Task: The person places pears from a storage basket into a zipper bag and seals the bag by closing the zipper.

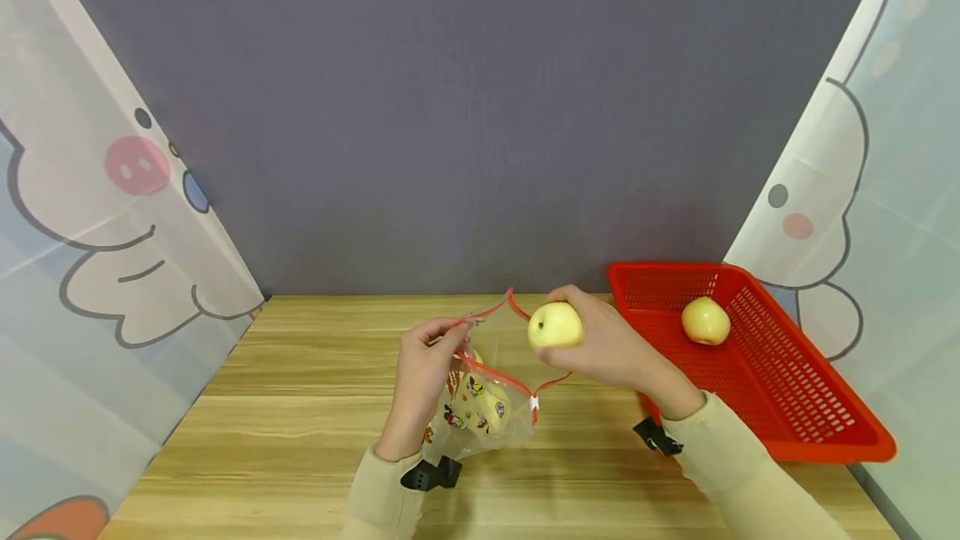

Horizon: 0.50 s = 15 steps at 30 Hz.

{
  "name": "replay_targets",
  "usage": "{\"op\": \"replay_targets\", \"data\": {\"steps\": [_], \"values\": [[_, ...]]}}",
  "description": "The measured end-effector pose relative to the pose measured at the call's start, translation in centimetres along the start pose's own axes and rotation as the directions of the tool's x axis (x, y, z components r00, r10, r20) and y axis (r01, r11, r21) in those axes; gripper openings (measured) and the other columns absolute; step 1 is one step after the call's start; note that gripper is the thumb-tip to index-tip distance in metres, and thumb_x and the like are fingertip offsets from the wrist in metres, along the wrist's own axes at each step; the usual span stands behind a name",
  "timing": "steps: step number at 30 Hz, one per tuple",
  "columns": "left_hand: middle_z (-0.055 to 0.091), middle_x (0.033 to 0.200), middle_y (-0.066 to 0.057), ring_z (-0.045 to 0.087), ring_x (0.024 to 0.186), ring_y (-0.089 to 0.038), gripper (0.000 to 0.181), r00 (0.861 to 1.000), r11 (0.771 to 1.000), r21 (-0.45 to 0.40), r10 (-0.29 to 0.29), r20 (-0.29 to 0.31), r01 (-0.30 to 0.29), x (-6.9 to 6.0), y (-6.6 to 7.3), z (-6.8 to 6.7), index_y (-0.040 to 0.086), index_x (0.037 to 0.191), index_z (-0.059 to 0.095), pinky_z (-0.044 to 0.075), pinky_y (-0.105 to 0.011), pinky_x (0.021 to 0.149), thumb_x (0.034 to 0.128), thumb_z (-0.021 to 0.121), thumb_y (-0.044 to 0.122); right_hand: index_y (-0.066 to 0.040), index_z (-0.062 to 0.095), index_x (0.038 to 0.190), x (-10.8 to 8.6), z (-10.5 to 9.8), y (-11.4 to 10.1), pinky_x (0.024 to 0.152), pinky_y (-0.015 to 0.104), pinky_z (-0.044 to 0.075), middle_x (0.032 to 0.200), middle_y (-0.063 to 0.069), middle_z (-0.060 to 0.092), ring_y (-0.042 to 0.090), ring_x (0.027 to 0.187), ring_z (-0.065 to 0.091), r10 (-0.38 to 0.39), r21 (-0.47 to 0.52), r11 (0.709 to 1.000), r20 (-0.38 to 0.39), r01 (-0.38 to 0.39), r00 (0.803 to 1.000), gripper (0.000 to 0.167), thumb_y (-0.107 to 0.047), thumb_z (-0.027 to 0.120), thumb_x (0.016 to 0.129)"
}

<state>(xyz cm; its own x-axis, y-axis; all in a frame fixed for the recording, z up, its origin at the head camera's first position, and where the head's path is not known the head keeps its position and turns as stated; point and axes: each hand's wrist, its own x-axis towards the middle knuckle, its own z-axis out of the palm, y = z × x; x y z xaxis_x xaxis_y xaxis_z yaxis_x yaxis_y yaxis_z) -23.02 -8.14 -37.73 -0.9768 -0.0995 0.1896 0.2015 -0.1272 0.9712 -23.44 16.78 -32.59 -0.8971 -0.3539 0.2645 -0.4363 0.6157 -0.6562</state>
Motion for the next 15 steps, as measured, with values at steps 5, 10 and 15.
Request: {"op": "replay_targets", "data": {"steps": [5, 10, 15], "values": [[0.063, 0.073, -0.01, 0.062, 0.056, -0.015, 0.014, 1.0, 1.0, 0.002, -0.003, 0.0, 0.003, -0.02, 0.07, -0.07, -0.007, 0.099, 0.075, 0.061, -0.032, 0.053, 0.0972, 0.067, 0.004, -0.024, 0.057, 0.118, 0.09, 0.28, 0.01, 0.065, 0.035, 0.055, 0.1, -0.003, 0.063, 0.021, 0.083, 0.059, 0.013, 0.01, 1.0, 0.021, -0.013, 1.0, 0.047, -0.027, 0.082, 0.078], [0.063, 0.073, -0.009, 0.062, 0.056, -0.015, 0.017, 1.0, 1.0, 0.004, -0.004, 0.002, 0.004, -0.02, 0.17, -0.12, -0.009, 0.101, 0.074, 0.061, -0.031, 0.053, 0.0975, 0.067, 0.006, -0.02, 0.057, 0.121, 0.12, 0.32, -0.09, 0.065, 0.034, 0.055, 0.101, 0.0, 0.063, 0.02, 0.083, 0.059, 0.008, 0.009, 1.0, 0.021, -0.008, 1.0, 0.05, -0.028, 0.081, 0.078], [0.063, 0.073, -0.01, 0.062, 0.056, -0.016, 0.016, 1.0, 1.0, -0.001, -0.006, 0.005, 0.006, -0.05, 0.24, -0.18, -0.008, 0.1, 0.074, 0.061, -0.032, 0.054, 0.0978, 0.067, 0.006, -0.02, 0.055, 0.123, 0.11, 0.28, 0.06, 0.066, 0.034, 0.055, 0.102, 0.0, 0.063, 0.021, 0.084, 0.059, 0.024, 0.002, 1.0, 0.012, -0.024, 1.0, 0.053, -0.028, 0.082, 0.078]]}}
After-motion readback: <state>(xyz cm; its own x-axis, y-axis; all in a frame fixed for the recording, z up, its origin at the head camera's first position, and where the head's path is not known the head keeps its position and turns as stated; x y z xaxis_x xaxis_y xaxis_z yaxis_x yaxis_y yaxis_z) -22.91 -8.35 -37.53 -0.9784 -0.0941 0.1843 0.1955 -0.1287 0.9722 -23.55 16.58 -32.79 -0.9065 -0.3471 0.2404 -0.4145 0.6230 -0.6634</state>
